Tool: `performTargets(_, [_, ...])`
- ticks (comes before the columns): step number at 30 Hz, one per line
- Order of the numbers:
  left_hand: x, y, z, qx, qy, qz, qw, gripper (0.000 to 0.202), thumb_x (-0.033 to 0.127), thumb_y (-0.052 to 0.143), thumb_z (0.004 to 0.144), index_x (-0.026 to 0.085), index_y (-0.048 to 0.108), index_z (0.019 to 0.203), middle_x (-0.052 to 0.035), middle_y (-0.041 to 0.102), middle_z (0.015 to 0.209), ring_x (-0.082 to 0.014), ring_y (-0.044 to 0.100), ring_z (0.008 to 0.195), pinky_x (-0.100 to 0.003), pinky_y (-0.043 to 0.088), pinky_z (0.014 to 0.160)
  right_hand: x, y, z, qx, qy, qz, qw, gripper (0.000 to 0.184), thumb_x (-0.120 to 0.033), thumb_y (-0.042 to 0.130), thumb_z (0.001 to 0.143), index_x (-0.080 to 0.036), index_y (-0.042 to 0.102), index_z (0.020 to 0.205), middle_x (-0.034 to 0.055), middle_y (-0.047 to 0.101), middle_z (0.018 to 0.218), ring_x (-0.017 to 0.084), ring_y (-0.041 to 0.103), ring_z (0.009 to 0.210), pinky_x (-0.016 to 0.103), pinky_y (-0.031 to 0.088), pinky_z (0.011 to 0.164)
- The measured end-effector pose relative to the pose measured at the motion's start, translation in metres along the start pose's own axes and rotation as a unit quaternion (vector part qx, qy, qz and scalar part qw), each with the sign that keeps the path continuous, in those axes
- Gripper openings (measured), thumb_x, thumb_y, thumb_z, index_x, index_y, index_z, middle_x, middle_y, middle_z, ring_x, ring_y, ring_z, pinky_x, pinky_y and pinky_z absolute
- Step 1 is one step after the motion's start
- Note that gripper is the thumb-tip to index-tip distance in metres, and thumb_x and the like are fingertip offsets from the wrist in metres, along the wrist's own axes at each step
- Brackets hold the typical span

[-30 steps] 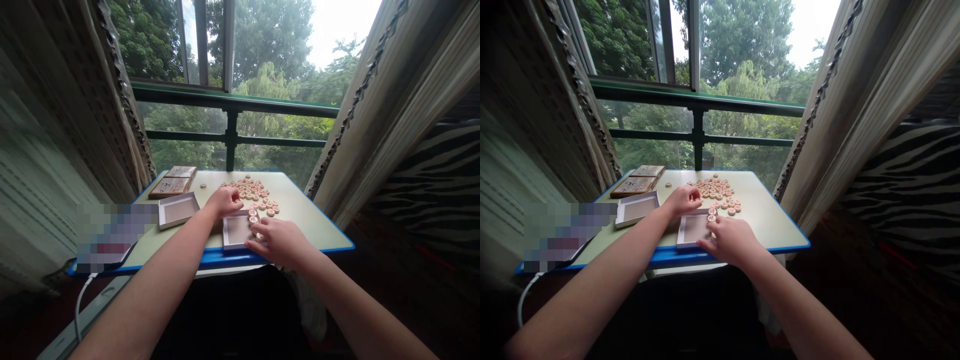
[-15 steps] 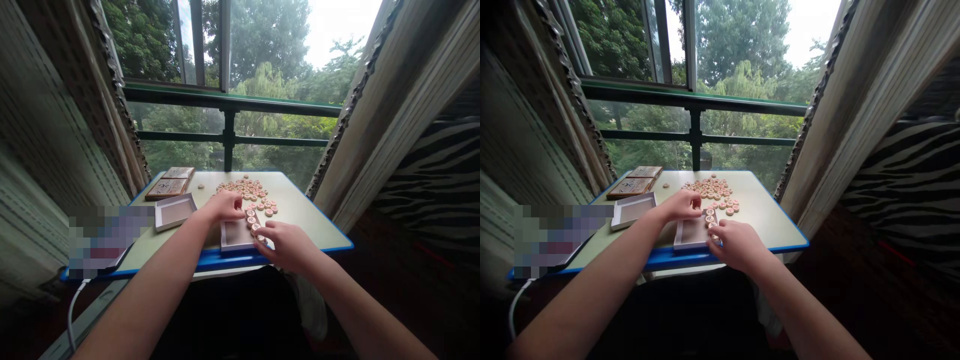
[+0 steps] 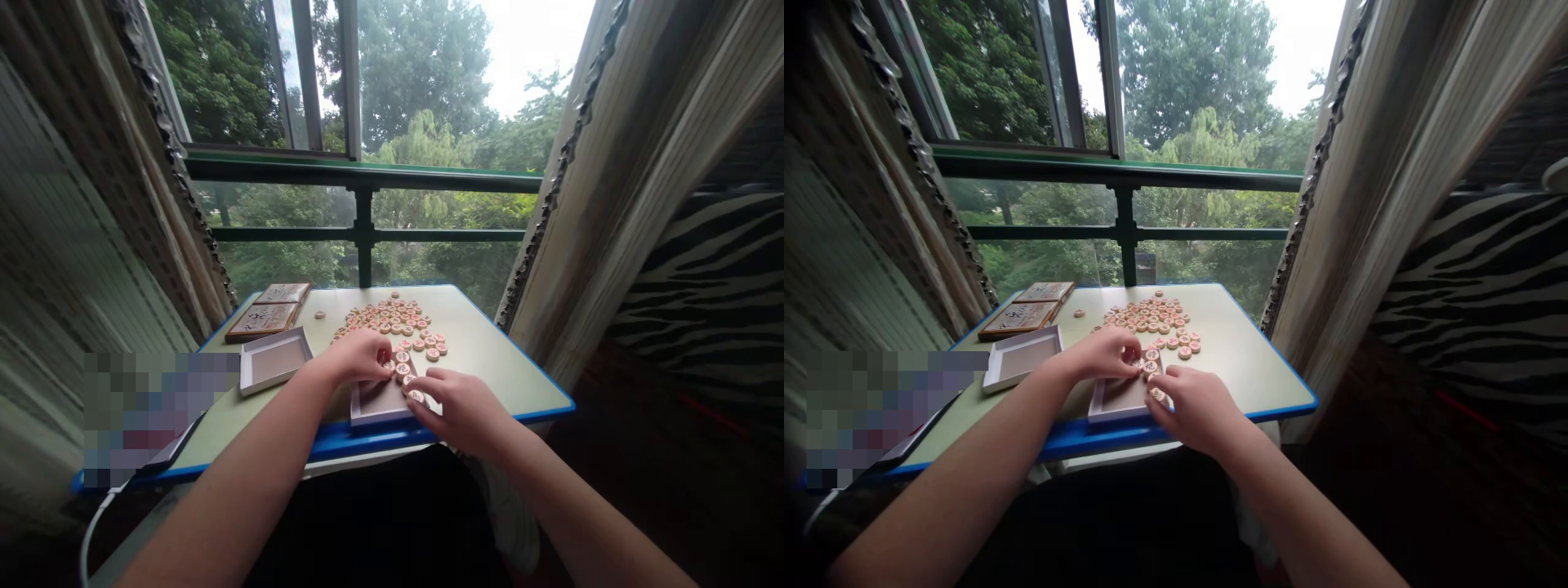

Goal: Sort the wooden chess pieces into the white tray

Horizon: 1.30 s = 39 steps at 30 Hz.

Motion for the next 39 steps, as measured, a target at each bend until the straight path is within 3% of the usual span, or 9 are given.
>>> performTargets(4, [-0.001,0.002,0.001,0.006,0.008,-0.005,1.000,0.020,0.037,0.062,0.066,0.019,0.067,0.072,0.0006,0.064,0.066,-0.0125,0.053,0.060,-0.023,0.035,0.055,0.016,0.000,0.017,0.012,-0.008,0.073,0.997,0.021,-0.034,0.052,0.085,-0.023,0.069,0.090,0.0023,0.058,0.079,0.012,0.051,0.066,0.024,0.035,0.061])
performTargets(8, [0.000,0.002,0.001,0.008,0.020,-0.006,1.000,0.025,0.042,0.064,0.067,0.018,0.066,0.070,0.0009,0.063,0.063,-0.0116,0.053,0.058,-0.023,0.035,0.056,0.037,0.001,0.051,0.027,-0.009,0.147,0.989,0.019,-0.032,0.058,0.080,-0.019,0.070,0.086,0.0036,0.058,0.081,0.014,0.053,0.073,0.025,0.038,0.066])
performTargets(13, [0.003,0.003,0.002,0.022,0.029,0.014,0.999,0.029,0.046,0.063,0.069,0.017,0.064,0.065,-0.0001,0.063,0.063,-0.0113,0.051,0.056,-0.023,0.033,0.055,0.058,0.012,0.082,0.060,-0.025,0.197,0.978,0.014,-0.023,0.058,0.079,-0.016,0.070,0.078,0.0021,0.055,0.072,0.013,0.050,0.070,0.025,0.039,0.066])
performTargets(16, [0.002,0.005,0.003,0.027,0.030,0.022,0.999,0.031,0.048,0.063,0.070,0.017,0.065,0.066,-0.0006,0.063,0.063,-0.0118,0.052,0.058,-0.023,0.033,0.056,0.066,0.020,0.081,0.075,-0.031,0.219,0.972,0.014,-0.024,0.058,0.079,-0.015,0.069,0.081,0.0024,0.055,0.075,0.013,0.050,0.071,0.026,0.039,0.067])
performTargets(27, [0.005,0.005,0.004,0.020,0.020,0.031,0.999,0.030,0.047,0.063,0.070,0.017,0.065,0.068,-0.0013,0.062,0.064,-0.0121,0.051,0.060,-0.024,0.035,0.058,0.071,0.025,0.074,0.034,-0.044,0.195,0.979,0.015,-0.026,0.057,0.081,-0.017,0.069,0.083,0.0027,0.055,0.077,0.012,0.049,0.070,0.026,0.038,0.066])
performTargets(34, [0.000,-0.003,0.001,0.011,-0.008,-0.020,1.000,0.014,0.031,0.065,0.066,0.018,0.066,0.071,0.0014,0.062,0.064,-0.0105,0.050,0.059,-0.022,0.036,0.058,0.075,0.025,0.074,0.062,-0.025,0.196,0.978,0.017,-0.026,0.054,0.083,-0.016,0.068,0.083,0.0028,0.056,0.077,0.012,0.050,0.069,0.024,0.038,0.065])
performTargets(39, [-0.001,-0.001,0.002,-0.004,-0.018,-0.026,0.999,0.013,0.030,0.062,0.068,0.017,0.067,0.070,-0.0001,0.064,0.066,-0.0113,0.052,0.060,-0.023,0.037,0.058,0.076,0.026,0.074,0.059,-0.016,0.189,0.980,0.018,-0.026,0.054,0.083,-0.015,0.068,0.078,0.0023,0.056,0.073,0.011,0.049,0.066,0.024,0.037,0.063])
Point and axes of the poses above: each hand's wrist, its own z-axis towards the middle knuckle, its own y-axis out of the palm, x = y × z, the point moved 1 cm from there along z, towards the middle knuckle
